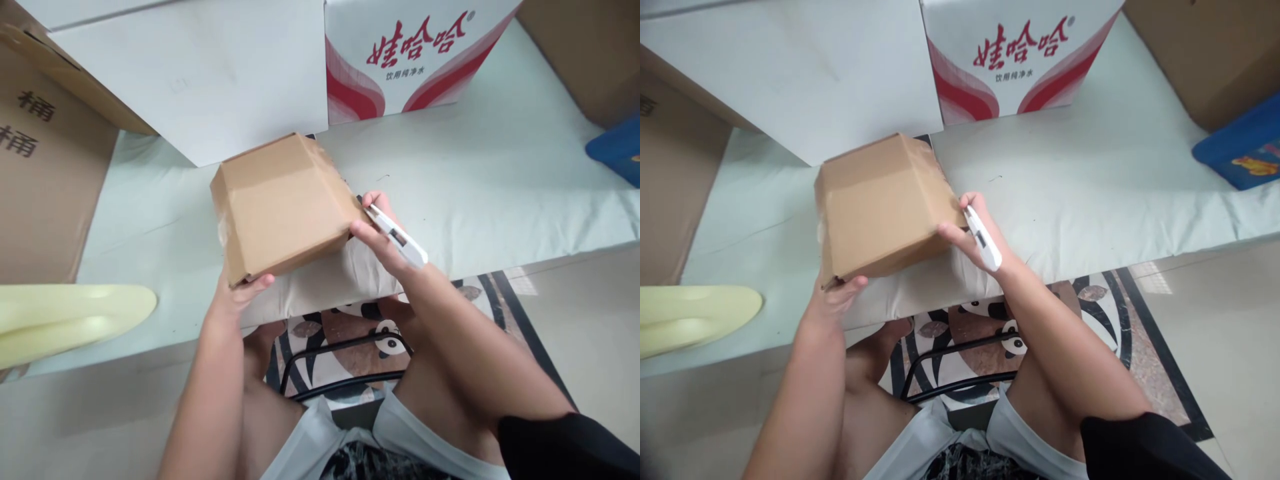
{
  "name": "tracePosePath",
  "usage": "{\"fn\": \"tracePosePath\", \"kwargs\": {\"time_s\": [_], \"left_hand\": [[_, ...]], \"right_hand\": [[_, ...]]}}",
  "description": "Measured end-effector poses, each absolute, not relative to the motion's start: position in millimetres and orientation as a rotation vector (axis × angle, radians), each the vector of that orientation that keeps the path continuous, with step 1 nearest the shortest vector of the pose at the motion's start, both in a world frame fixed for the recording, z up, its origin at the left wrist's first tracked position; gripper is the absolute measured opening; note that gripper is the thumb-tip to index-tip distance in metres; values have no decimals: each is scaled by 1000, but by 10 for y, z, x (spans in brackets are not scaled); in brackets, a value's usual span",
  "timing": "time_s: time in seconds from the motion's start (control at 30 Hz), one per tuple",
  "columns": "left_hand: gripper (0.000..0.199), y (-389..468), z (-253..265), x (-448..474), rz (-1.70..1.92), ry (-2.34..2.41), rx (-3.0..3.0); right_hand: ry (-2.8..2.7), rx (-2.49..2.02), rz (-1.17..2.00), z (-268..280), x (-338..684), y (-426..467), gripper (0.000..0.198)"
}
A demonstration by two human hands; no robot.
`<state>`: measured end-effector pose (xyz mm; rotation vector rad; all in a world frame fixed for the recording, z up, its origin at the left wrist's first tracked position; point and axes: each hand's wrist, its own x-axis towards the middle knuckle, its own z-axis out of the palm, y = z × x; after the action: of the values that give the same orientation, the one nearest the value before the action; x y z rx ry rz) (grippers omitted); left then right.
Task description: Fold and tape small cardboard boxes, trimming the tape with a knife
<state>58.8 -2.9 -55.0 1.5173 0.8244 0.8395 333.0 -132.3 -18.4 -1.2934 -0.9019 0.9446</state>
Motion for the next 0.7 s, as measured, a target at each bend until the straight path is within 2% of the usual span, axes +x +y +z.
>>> {"fn": "tracePosePath", "kwargs": {"time_s": [0.07, 0.27, 0.47, 0.7], "left_hand": [[73, 12, -614, 577, 854, 827, 1426], [73, 41, -641, 655, 886, 847, 1308], [78, -2, -504, 824, 871, 882, 1298], [78, -53, -149, 627, 589, 991, 1371]], "right_hand": [[-996, -1298, 1022, -93, 3308, -1319, 63], [-1020, -1458, 1120, 66, 3226, -1280, 63], [-997, -1504, 1010, -43, 3209, -1258, 60], [-1033, -1419, 754, -267, 3294, -1302, 56]]}}
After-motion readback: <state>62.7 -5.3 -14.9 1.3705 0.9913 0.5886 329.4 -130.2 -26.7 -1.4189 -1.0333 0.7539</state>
